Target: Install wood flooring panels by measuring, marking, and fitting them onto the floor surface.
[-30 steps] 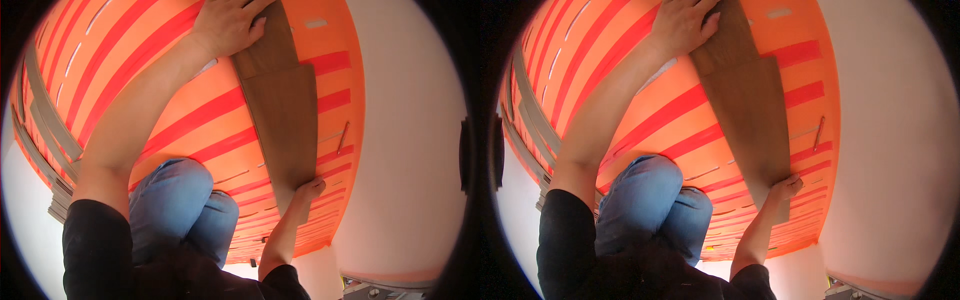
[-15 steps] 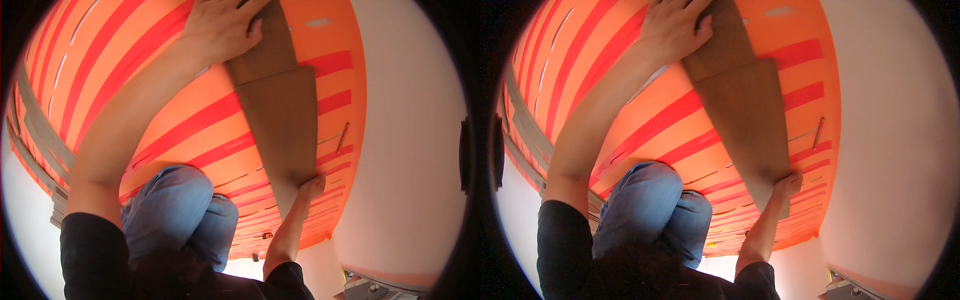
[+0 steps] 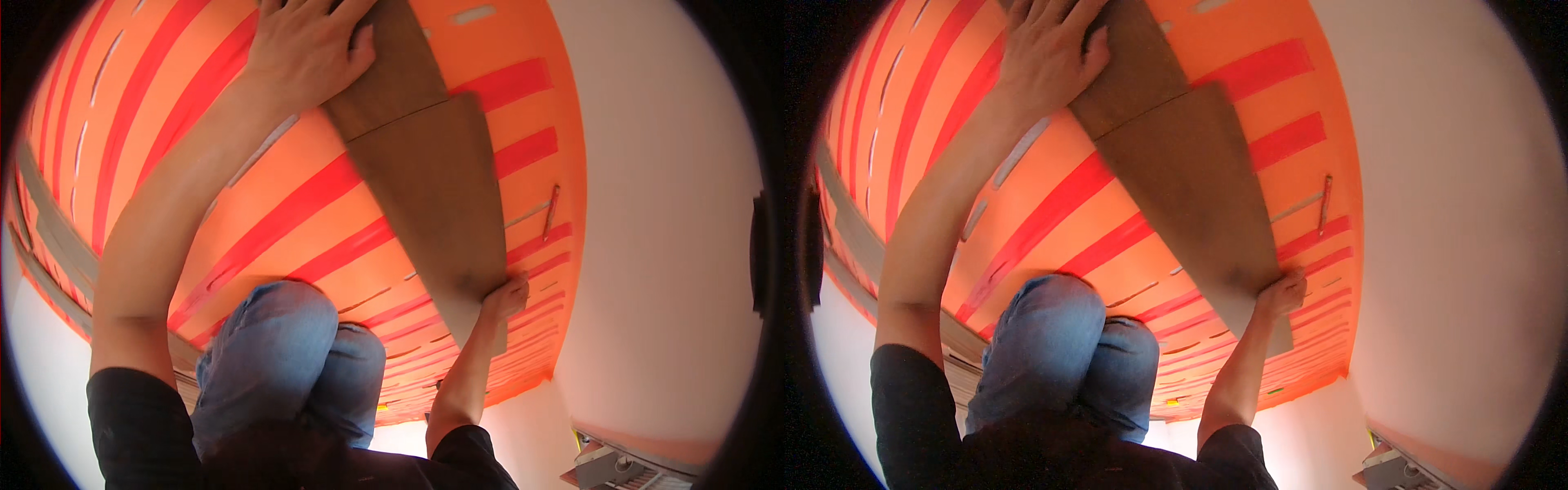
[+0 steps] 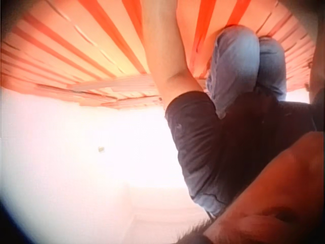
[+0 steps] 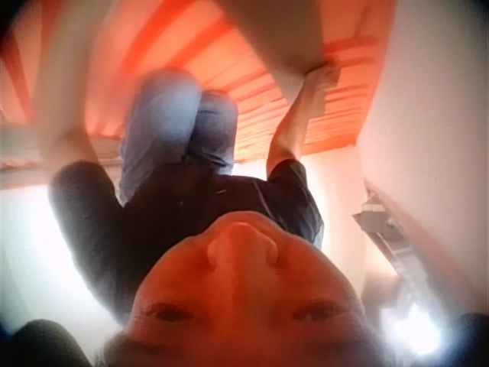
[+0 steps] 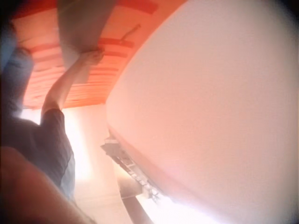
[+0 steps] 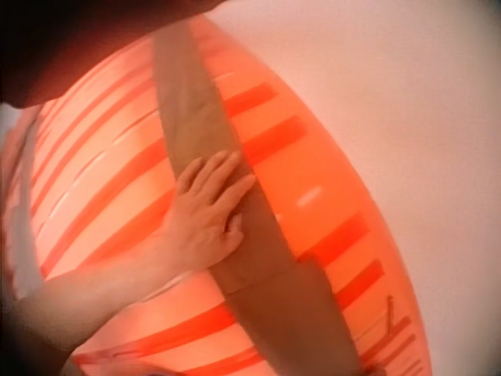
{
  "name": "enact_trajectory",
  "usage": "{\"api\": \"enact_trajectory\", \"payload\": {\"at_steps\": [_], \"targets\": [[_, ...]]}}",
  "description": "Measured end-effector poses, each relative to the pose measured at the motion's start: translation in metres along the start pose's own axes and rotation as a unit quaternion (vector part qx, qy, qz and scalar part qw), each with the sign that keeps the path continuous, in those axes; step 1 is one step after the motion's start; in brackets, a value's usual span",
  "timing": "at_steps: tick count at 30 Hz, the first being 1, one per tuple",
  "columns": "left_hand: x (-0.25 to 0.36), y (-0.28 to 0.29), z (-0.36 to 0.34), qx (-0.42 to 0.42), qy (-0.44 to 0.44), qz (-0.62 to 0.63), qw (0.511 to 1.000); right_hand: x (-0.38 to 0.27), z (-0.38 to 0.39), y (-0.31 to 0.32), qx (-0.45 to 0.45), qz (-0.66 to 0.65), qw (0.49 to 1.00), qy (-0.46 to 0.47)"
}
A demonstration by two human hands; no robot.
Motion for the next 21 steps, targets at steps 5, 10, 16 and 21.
{"api": "enact_trajectory", "payload": {"at_steps": [5, 10, 16, 21], "targets": [[0.001, -0.001, 0.001, 0.013, -0.008, 0.003, 1.0, -0.005, -0.002, 0.005, -0.051, -0.037, 0.998, -0.018], [-0.002, -0.002, 0.008, 0.034, -0.039, 0.014, 0.999, -0.037, -0.042, 0.036, -0.072, -0.045, 0.996, -0.001], [-0.011, 0.0, 0.034, 0.0, 0.022, 0.104, 0.994, -0.105, -0.103, 0.046, -0.098, 0.063, 0.961, 0.249], [0.016, 0.007, 0.081, 0.017, 0.043, 0.13, 0.99, -0.144, -0.118, 0.061, -0.246, 0.159, 0.928, 0.229]]}}
Point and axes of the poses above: each hand's wrist, its own z-axis away from the middle knuckle, its own y-axis out of the back of the hand, x = y × z, the point moved 8 cm from there along -z, towards the middle knuckle, and after that the axes turned 15 degrees about z, right-handed, at the moved point
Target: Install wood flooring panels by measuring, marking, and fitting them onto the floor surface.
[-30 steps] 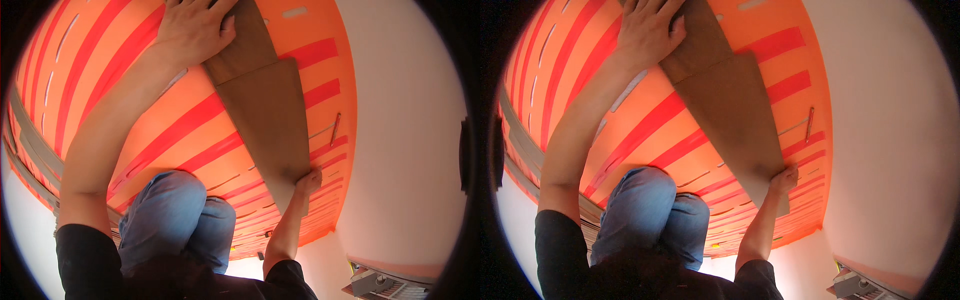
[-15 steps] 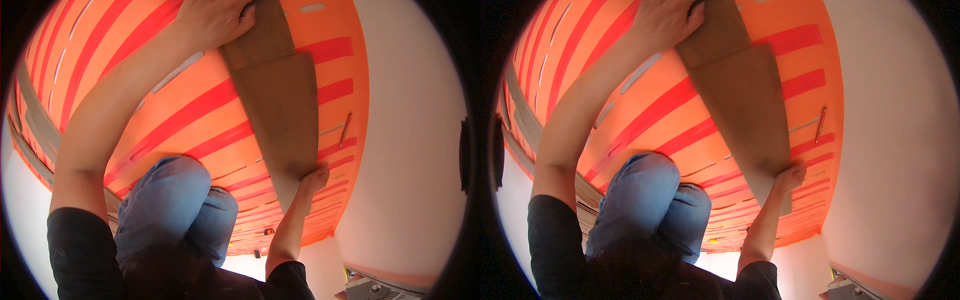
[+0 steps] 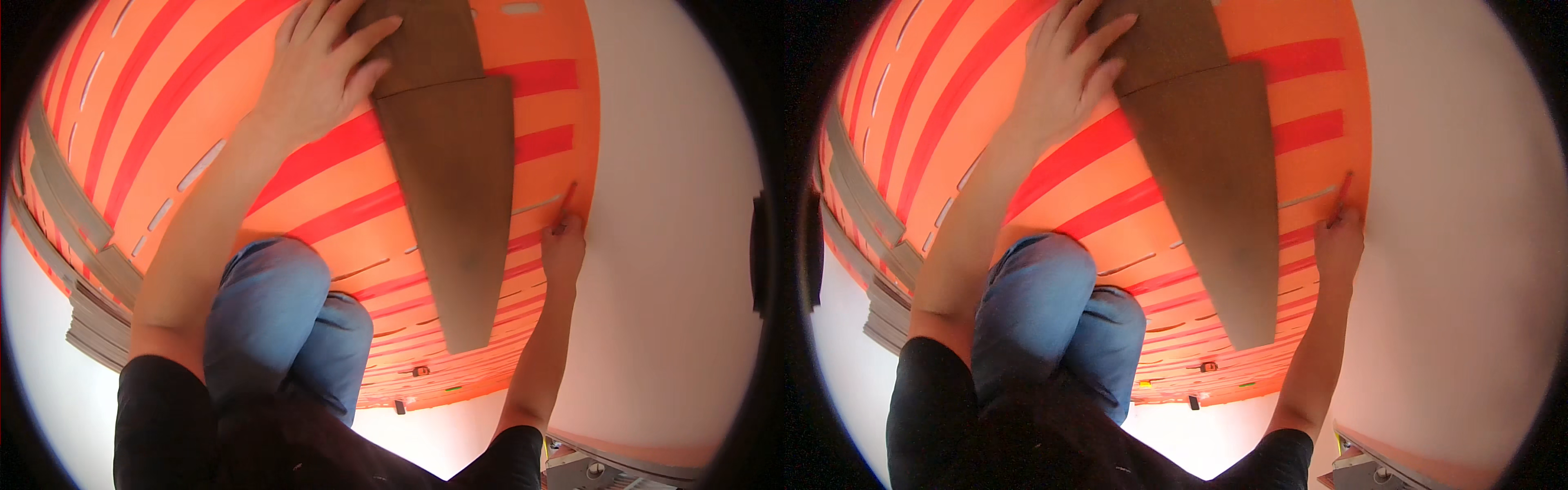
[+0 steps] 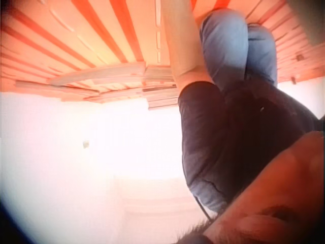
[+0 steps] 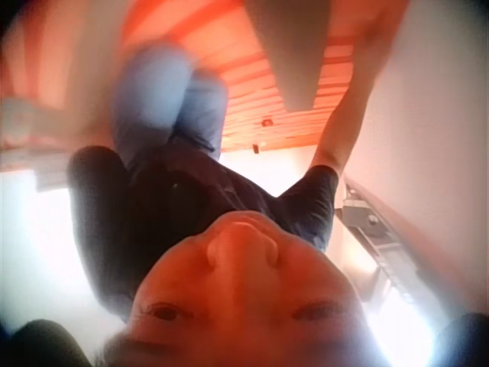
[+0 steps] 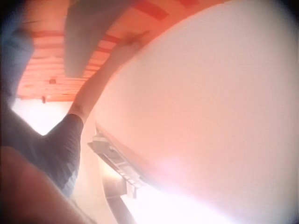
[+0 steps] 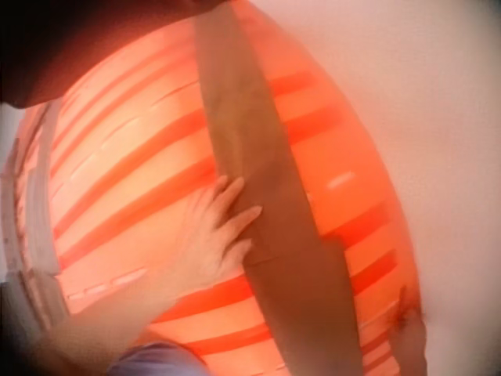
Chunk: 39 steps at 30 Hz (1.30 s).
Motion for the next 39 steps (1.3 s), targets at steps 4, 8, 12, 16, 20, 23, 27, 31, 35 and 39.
{"api": "enact_trajectory", "payload": {"at_steps": [4, 8, 12, 16, 20, 23, 27, 31, 35, 39], "targets": [[0.002, -0.009, 0.011, -0.068, 0.032, -0.013, 0.997, -0.032, -0.009, 0.048, -0.008, -0.05, 0.996, 0.076], [0.006, -0.011, 0.006, 0.002, -0.015, -0.042, 0.999, -0.134, 0.009, 0.104, -0.1, -0.413, 0.843, 0.328], [0.006, -0.011, 0.002, 0.003, -0.006, -0.039, 0.999, -0.203, -0.025, 0.128, -0.021, -0.351, 0.811, 0.467], [0.001, -0.017, 0.002, -0.003, -0.009, -0.056, 0.998, -0.23, -0.045, 0.112, -0.112, -0.426, 0.762, 0.474], [0.003, -0.013, 0.003, -0.007, -0.004, -0.071, 0.997, -0.231, -0.043, 0.115, -0.087, -0.425, 0.754, 0.494], [0.003, -0.015, 0.003, -0.004, -0.009, -0.069, 0.998, -0.233, -0.048, 0.116, -0.025, -0.404, 0.772, 0.49], [0.003, -0.016, 0.002, -0.011, -0.007, -0.073, 0.997, -0.235, -0.055, 0.114, 0.048, -0.359, 0.765, 0.533], [0.004, -0.017, 0.003, -0.016, -0.001, -0.075, 0.997, -0.235, -0.06, 0.109, 0.018, -0.417, 0.751, 0.512], [0.005, -0.017, 0.001, -0.019, -0.006, -0.076, 0.997, -0.237, -0.057, 0.114, 0.043, -0.418, 0.729, 0.54], [0.005, -0.017, 0.001, -0.018, -0.006, -0.077, 0.997, -0.238, -0.059, 0.113, 0.047, -0.394, 0.73, 0.557]]}}
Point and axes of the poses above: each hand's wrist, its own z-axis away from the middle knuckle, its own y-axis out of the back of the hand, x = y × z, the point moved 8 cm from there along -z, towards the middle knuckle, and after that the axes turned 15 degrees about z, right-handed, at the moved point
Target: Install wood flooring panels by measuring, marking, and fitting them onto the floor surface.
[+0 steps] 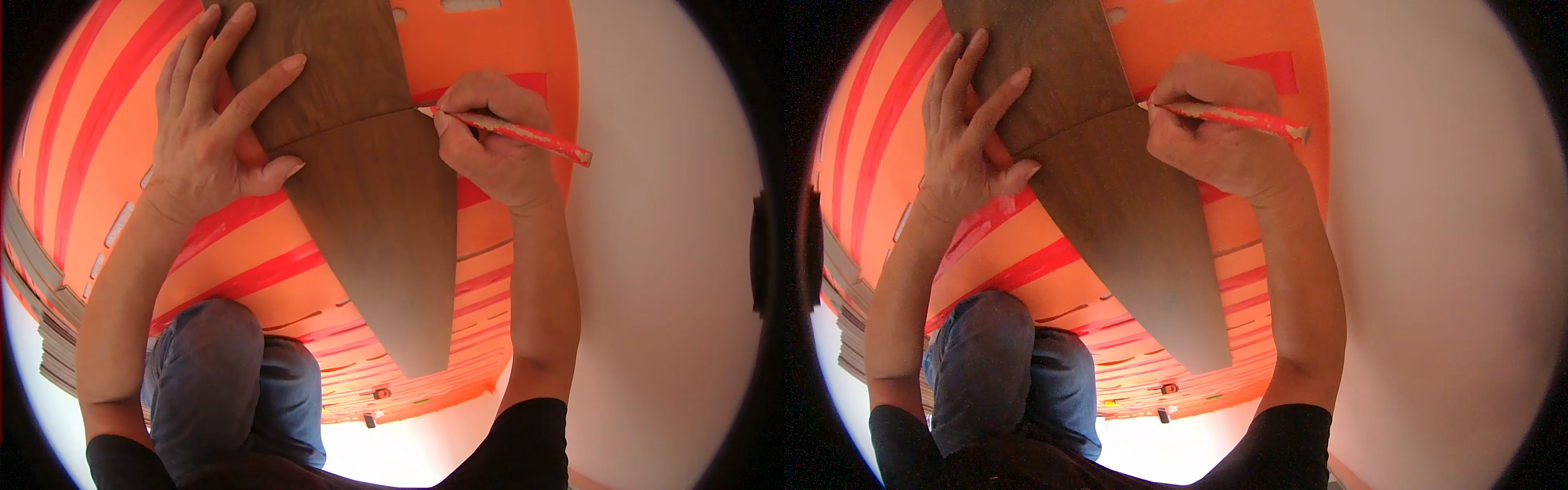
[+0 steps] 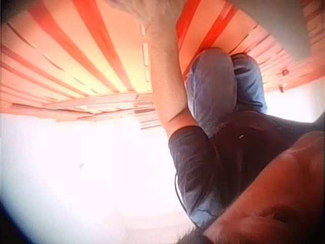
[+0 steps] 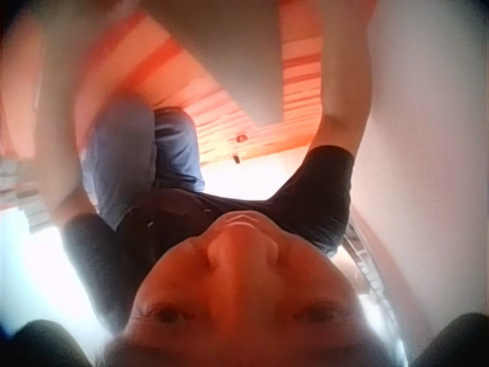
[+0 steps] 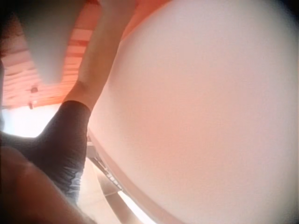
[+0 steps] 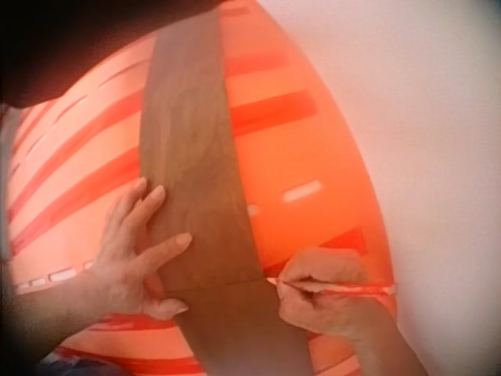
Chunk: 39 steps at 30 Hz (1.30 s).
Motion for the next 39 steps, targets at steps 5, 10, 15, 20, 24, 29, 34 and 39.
{"api": "enact_trajectory", "payload": {"at_steps": [5, 10, 15, 20, 24, 29, 34, 39], "targets": [[-0.0002, 0.0001, 0.0006, -0.001, 0.001, -0.001, 1.0, -0.0001, -0.0007, -0.0011, 0.006, 0.002, 1.0, 0.009], [-0.0013, -0.0003, 0.0014, -0.003, 0.006, 0.0, 1.0, -0.0007, -0.0012, -0.0014, 0.005, 0.008, 1.0, 0.012], [-0.0008, 0.0004, 0.0005, -0.003, 0.006, 0.003, 1.0, -0.0018, -0.0021, -0.0007, 0.008, 0.013, 1.0, 0.023], [-0.0008, 0.0007, 0.0008, -0.003, 0.006, -0.001, 1.0, -0.0024, -0.0011, -0.0002, 0.003, 0.041, 0.999, 0.018], [-0.0007, 0.0008, 0.0009, -0.001, 0.002, -0.005, 1.0, -0.0016, -0.0012, -0.001, -0.002, 0.017, 1.0, 0.013], [0.0002, 0.0013, 0.0002, -0.001, 0.002, -0.005, 1.0, -0.0007, -0.0019, -0.0006, 0.004, 0.013, 1.0, 0.019], [-0.0004, 0.0005, -0.0001, -0.011, 0.008, -0.01, 1.0, -0.0053, -0.0014, -0.0022, -0.016, 0.009, 0.997, 0.075], [-0.0013, 0.0004, 0.0011, -0.008, 0.009, -0.008, 1.0, -0.005, -0.0015, -0.0031, -0.024, 0.014, 0.997, 0.079]]}}
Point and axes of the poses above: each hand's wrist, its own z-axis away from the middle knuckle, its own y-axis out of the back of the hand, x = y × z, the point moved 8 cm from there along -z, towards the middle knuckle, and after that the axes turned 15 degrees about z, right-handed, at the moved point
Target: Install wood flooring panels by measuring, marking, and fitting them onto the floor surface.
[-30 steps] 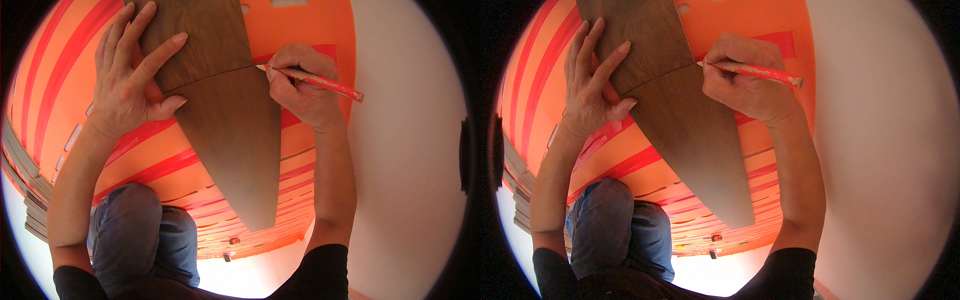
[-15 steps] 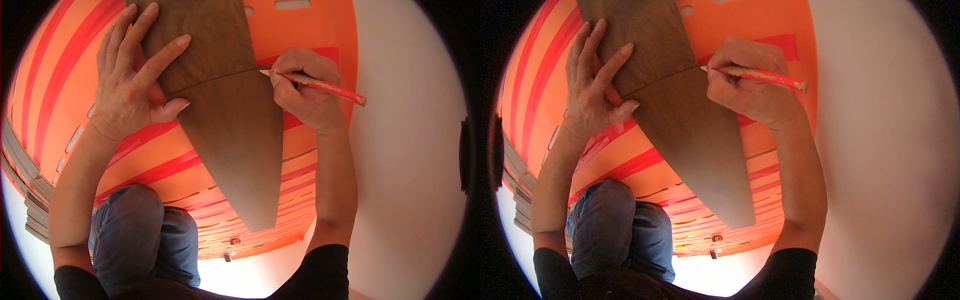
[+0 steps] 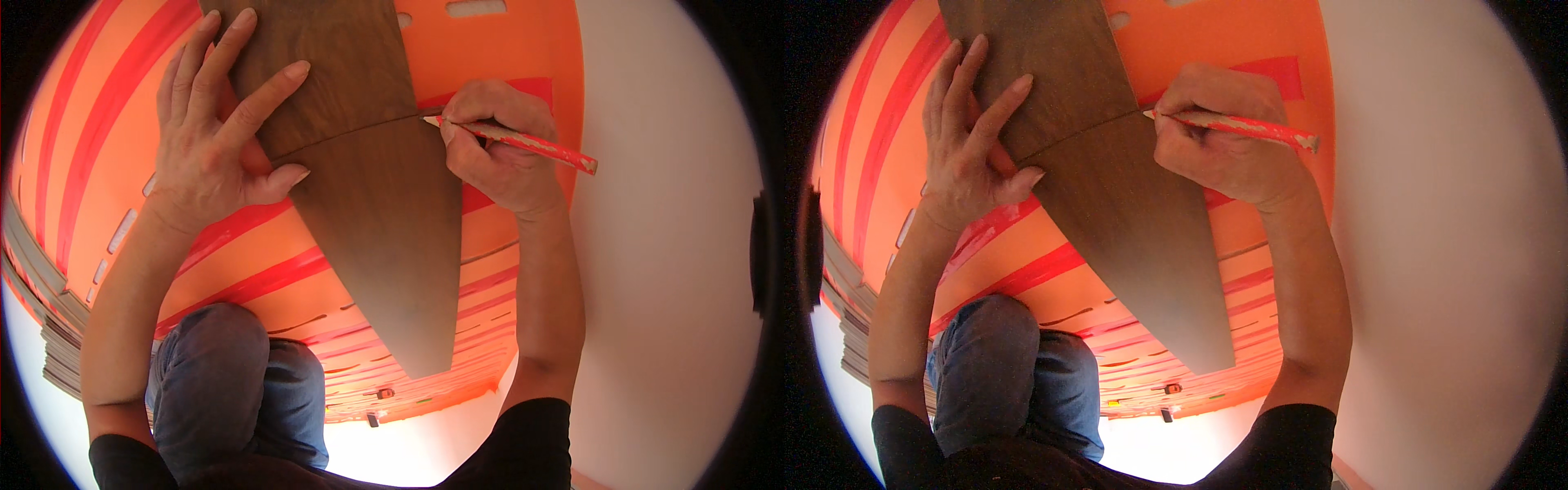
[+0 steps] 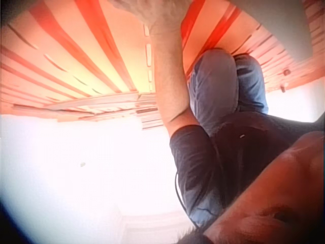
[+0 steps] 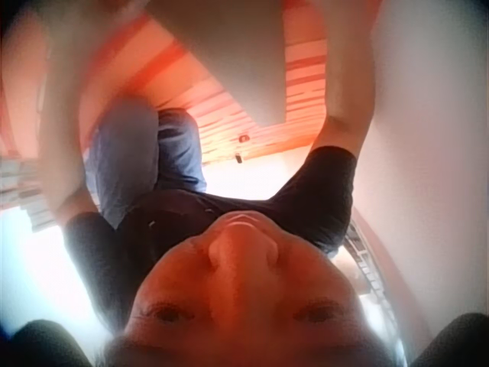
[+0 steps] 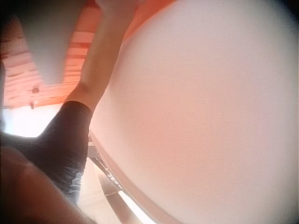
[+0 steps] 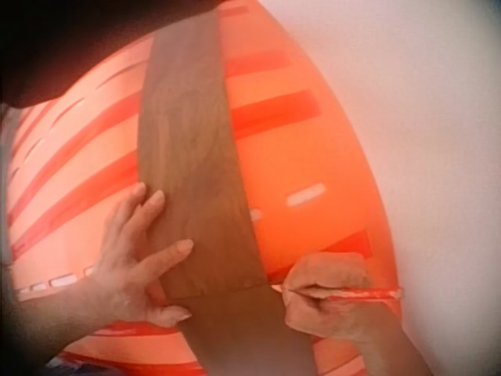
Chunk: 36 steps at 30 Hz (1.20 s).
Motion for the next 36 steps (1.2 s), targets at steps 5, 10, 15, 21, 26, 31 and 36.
{"api": "enact_trajectory", "payload": {"at_steps": [5, 10, 15, 21, 26, 31, 36], "targets": [[-0.0009, -0.0003, 0.0003, -0.003, 0.001, 0.003, 1.0, 0.0075, 0.0006, 0.0011, 0.022, -0.008, 0.998, -0.058], [0.0002, -0.0002, -0.0009, 0.001, -0.005, 0.003, 1.0, -0.0007, -0.0006, 0.0013, 0.007, 0.004, 1.0, 0.004], [0.0016, -0.0017, -0.0006, -0.002, -0.001, 0.002, 1.0, -0.0005, 0.001, 0.0018, 0.014, 0.012, 1.0, 0.016], [0.001, -0.0002, -0.0004, 0.0, -0.004, 0.005, 1.0, 0.0002, 0.0014, 0.0008, 0.001, 0.0, 1.0, -0.01], [-0.0011, 0.0009, -0.0007, 0.0, -0.004, 0.009, 1.0, 0.0052, -0.0003, 0.0032, 0.039, -0.005, 0.997, -0.062], [-0.0026, -0.0008, 0.0016, -0.013, 0.012, 0.01, 1.0, 0.0061, 0.0013, 0.0029, 0.027, -0.003, 0.997, -0.066], [-0.003, -0.0009, 0.0035, -0.004, 0.009, 0.018, 1.0, -0.0007, 0.0019, 0.0005, 0.009, 0.011, 1.0, -0.004]]}}
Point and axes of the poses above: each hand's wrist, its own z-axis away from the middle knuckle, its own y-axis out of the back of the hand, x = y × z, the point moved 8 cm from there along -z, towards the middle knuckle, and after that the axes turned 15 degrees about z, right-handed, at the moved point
